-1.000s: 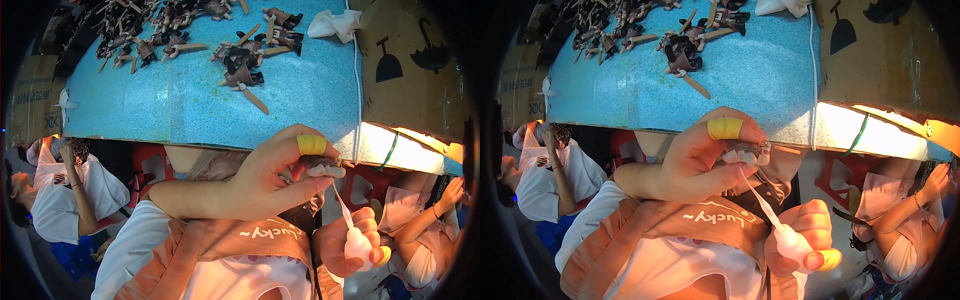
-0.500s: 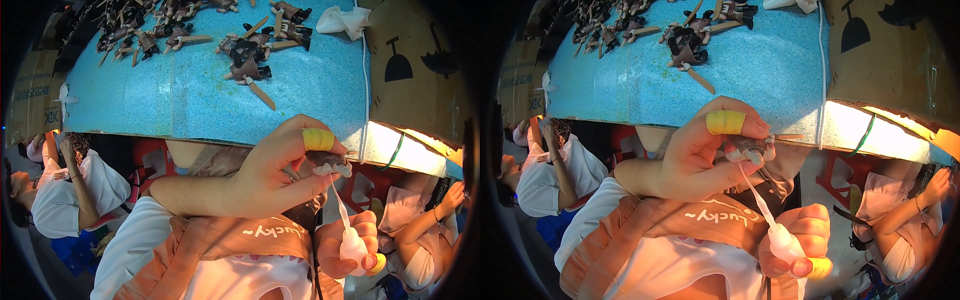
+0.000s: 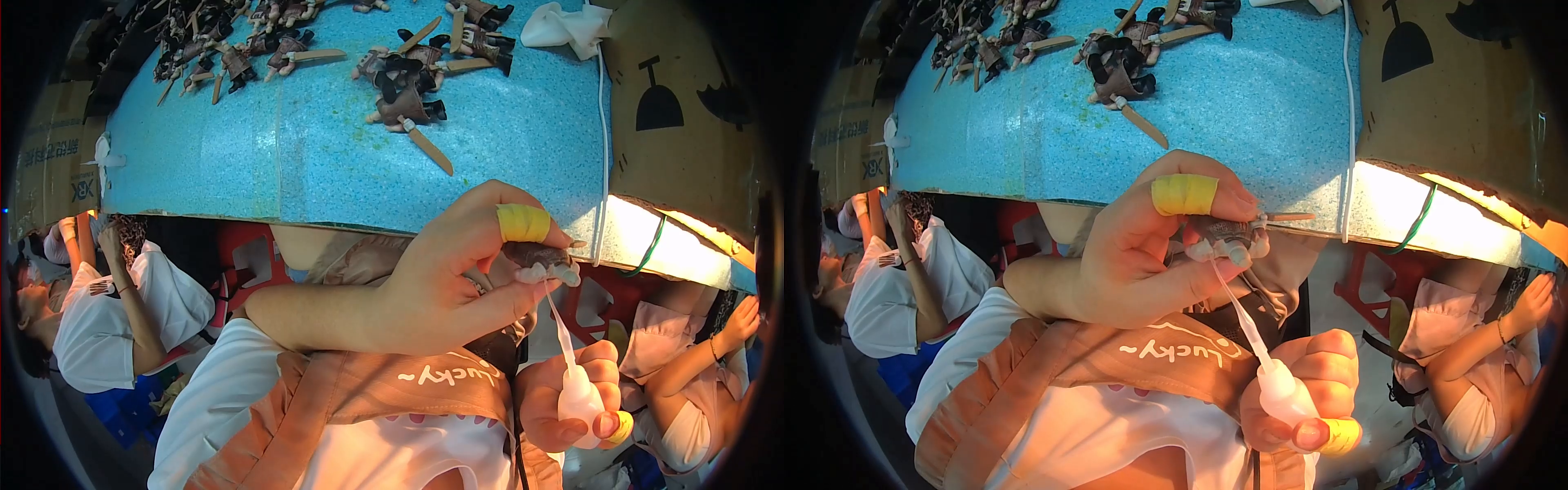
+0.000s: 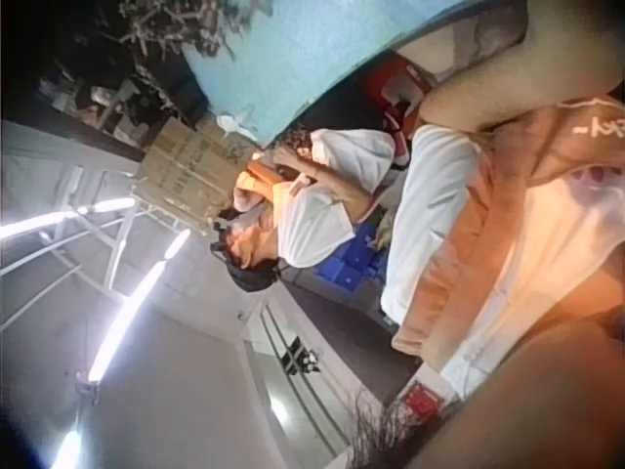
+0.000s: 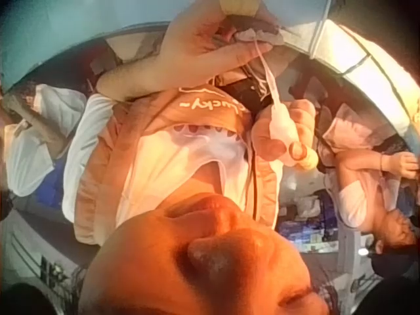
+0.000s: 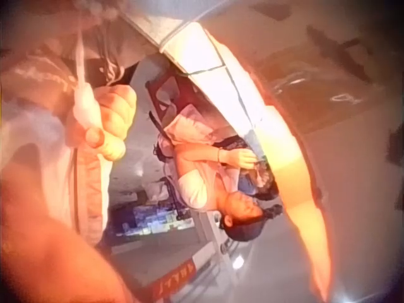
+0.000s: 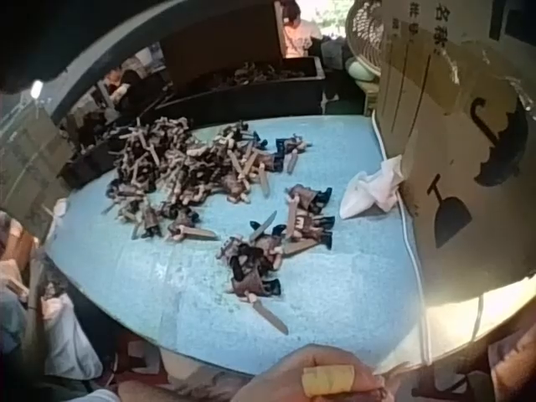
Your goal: The person applies glue from a bottle onto figurine components and attaches the pieces together by hand.
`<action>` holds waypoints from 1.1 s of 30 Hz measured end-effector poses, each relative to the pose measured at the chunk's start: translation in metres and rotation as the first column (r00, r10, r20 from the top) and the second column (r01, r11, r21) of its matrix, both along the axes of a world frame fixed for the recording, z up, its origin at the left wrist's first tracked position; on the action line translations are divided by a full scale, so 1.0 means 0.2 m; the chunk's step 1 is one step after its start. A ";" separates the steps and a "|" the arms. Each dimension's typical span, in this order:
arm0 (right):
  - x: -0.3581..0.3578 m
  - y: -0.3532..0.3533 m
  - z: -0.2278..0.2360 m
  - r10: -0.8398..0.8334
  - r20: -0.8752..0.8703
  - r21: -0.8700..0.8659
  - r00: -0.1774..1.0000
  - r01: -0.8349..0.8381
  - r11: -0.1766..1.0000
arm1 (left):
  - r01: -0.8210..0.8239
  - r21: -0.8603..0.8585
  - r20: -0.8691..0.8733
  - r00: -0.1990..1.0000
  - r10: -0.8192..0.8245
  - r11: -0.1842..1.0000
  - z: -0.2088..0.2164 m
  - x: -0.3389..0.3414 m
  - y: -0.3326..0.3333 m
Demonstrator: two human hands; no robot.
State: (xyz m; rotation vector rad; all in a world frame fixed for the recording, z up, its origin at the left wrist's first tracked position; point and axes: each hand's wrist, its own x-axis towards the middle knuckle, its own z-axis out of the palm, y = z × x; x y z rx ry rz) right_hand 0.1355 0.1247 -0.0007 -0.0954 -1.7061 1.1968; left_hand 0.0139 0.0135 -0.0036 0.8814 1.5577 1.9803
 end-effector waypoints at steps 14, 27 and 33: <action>0.00 0.00 0.00 -0.045 0.028 0.025 0.999 0.044 0.999 | 0.003 -0.036 -0.056 0.998 -0.005 0.999 0.01 -0.01 0.00; 0.00 0.00 0.01 -0.039 -0.053 -0.042 0.998 0.037 0.998 | 0.030 0.020 -0.033 0.999 -0.030 0.999 -0.03 -0.03 -0.01; -0.01 0.02 -0.01 -0.051 -0.008 0.002 0.999 0.052 0.999 | 0.048 -0.045 -0.041 0.998 -0.050 0.998 -0.01 -0.03 -0.01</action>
